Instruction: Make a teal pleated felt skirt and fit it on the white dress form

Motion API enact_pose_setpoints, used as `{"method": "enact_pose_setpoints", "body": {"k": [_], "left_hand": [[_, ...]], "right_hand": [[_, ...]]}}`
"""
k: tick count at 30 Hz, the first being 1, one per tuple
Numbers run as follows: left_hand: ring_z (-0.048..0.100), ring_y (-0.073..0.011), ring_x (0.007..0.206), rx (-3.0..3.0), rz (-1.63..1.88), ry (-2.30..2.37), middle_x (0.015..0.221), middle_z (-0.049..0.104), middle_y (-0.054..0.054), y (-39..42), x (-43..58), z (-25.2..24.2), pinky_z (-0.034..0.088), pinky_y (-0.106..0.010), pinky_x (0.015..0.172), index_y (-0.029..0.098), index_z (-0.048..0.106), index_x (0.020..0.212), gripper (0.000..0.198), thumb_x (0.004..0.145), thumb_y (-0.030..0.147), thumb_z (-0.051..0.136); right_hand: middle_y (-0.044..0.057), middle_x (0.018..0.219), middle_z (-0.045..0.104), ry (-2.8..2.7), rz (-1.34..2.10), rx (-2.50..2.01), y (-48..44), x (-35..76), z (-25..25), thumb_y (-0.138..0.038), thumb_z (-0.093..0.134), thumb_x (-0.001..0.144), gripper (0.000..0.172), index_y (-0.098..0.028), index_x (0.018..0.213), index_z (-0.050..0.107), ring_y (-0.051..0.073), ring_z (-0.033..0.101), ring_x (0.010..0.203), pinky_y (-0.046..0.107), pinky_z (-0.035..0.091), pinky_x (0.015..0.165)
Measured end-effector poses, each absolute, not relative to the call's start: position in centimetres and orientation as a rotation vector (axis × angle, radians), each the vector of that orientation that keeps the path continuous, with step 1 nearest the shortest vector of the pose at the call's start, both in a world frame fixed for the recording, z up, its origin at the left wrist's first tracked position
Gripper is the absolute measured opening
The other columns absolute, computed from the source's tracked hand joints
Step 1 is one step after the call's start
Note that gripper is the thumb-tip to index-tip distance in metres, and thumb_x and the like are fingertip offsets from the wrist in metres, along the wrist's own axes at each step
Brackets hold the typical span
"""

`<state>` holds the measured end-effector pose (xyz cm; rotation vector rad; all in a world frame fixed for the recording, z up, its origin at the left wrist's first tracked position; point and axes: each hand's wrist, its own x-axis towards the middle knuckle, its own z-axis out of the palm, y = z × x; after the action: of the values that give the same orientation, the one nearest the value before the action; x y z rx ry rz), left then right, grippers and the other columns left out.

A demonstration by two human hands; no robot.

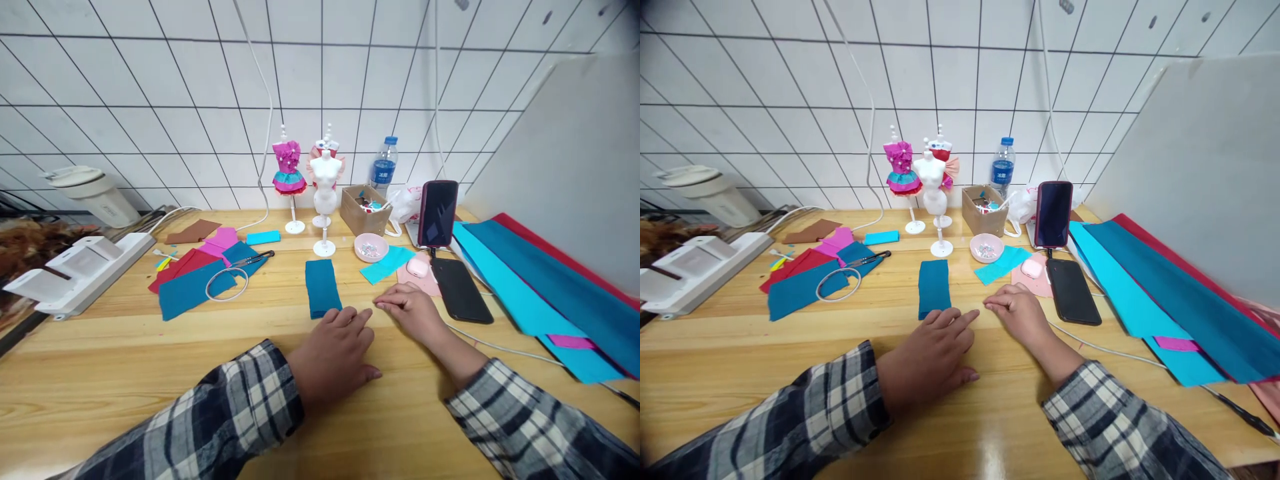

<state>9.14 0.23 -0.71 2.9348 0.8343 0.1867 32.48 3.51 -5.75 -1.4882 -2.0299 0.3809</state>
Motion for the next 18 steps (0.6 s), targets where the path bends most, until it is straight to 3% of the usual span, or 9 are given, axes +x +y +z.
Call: {"method": "enact_pose_setpoints", "body": {"k": [6,11,15,18], "left_hand": [[0.046,-0.0308,0.124,2.981,0.155,0.79,0.153,0.045,-0.012,1.1,9.9,-2.1,0.039,-0.044,0.093,0.014,0.061,0.111,0.051,0.091,0.061,0.053],[0.047,-0.0298,0.121,3.017,0.197,0.781,0.146,0.052,-0.011,1.6,10.1,-2.2,0.037,-0.043,0.091,0.016,0.061,0.109,0.046,0.094,0.057,0.05],[0.049,-0.028,0.117,3.078,0.218,0.738,0.141,0.057,-0.01,1.6,10.2,-2.4,0.036,-0.042,0.089,0.016,0.062,0.107,0.042,0.095,0.055,0.05],[0.049,-0.0274,0.115,3.087,0.219,0.737,0.14,0.057,-0.009,1.5,9.9,-2.6,0.035,-0.042,0.089,0.017,0.062,0.106,0.042,0.096,0.055,0.049]], "right_hand": [[0.002,0.081,0.067,-1.917,0.513,-1.635,4.1,32.3,-5.9,-0.028,0.07,0.081,0.024,-0.022,0.104,0.072,0.019,0.06,0.078,0.033,0.047,0.072],[-0.003,0.072,0.062,-1.834,0.711,-1.777,5.1,32.4,-5.4,-0.032,0.07,0.076,0.014,-0.022,0.085,0.064,0.014,0.056,0.066,0.026,0.041,0.06],[-0.007,0.057,0.054,-1.963,0.697,-1.957,7.0,32.6,-3.8,-0.038,0.081,0.062,0.032,-0.023,0.072,0.055,0.011,0.046,0.053,0.025,0.03,0.05],[-0.006,0.052,0.054,-2.061,0.835,-1.981,8.3,32.8,-3.0,-0.039,0.085,0.057,0.035,-0.022,0.061,0.056,0.009,0.044,0.05,0.024,0.028,0.048]]}}
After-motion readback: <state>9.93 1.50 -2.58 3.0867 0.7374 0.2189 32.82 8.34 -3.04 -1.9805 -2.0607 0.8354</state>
